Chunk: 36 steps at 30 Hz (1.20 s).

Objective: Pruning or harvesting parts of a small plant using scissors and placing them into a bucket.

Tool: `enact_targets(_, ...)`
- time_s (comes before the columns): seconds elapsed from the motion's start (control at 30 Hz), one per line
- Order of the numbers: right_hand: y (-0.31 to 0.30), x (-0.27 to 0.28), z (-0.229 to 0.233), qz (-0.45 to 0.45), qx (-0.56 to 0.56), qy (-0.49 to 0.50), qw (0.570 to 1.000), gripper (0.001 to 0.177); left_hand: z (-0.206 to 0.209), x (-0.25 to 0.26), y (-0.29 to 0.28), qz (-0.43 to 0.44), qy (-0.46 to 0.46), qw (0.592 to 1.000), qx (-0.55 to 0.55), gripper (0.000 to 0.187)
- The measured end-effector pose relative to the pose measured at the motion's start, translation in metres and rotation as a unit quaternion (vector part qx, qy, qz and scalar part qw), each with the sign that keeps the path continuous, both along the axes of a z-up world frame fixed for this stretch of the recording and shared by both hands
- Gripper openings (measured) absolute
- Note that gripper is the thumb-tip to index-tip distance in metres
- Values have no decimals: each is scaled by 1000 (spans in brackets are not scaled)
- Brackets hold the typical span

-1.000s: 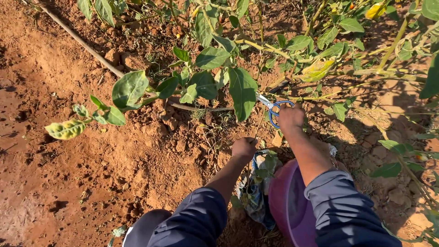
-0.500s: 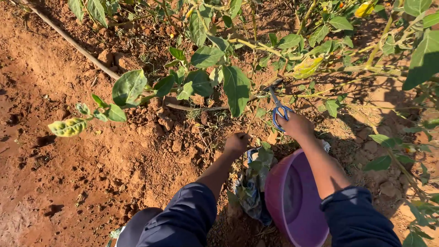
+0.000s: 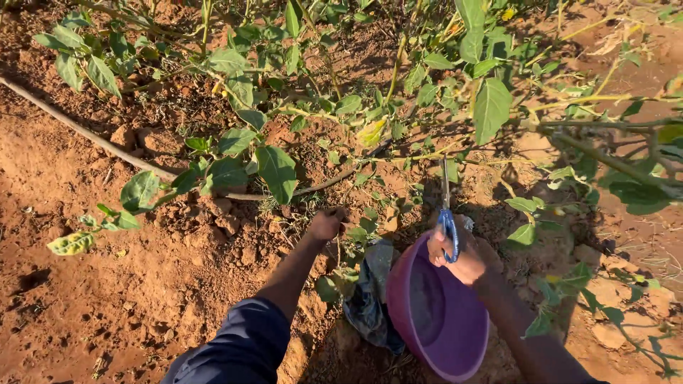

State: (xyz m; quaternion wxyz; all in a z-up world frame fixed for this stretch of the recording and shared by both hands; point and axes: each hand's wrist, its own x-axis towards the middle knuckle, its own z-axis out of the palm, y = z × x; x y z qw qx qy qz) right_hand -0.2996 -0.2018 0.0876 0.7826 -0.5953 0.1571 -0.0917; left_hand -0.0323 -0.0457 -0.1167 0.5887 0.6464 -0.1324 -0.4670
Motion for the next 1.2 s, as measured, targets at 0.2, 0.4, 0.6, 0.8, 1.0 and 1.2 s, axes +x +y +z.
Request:
enact_targets(0.2, 26, -42, 39, 105, -29, -32, 993, 48, 27, 7, 5, -122, -76, 990, -11, 39)
enact_targets(0.4, 47, -67, 74, 0, -375, 171, 911, 51, 29, 7, 3, -111, 96, 988, -52, 32)
enact_targets(0.6, 33, -81, 32, -101, -359, 302, 877, 65, 65, 3, 26, -161, -124, 977, 69, 40)
enact_targets(0.8, 72, -92, 57, -148, -462, 193, 853, 76, 159, -31, 30, -77, -652, 751, 76, 57)
enact_targets(1.0, 76, -121, 79, -114, -298, 191, 928, 85, 437, -89, 65, 11, -631, 712, -308, 21)
enact_targets(1.2, 55, -163, 44, -97, -184, -25, 978, 97, 509, -104, 51, -50, -658, 578, -480, 31)
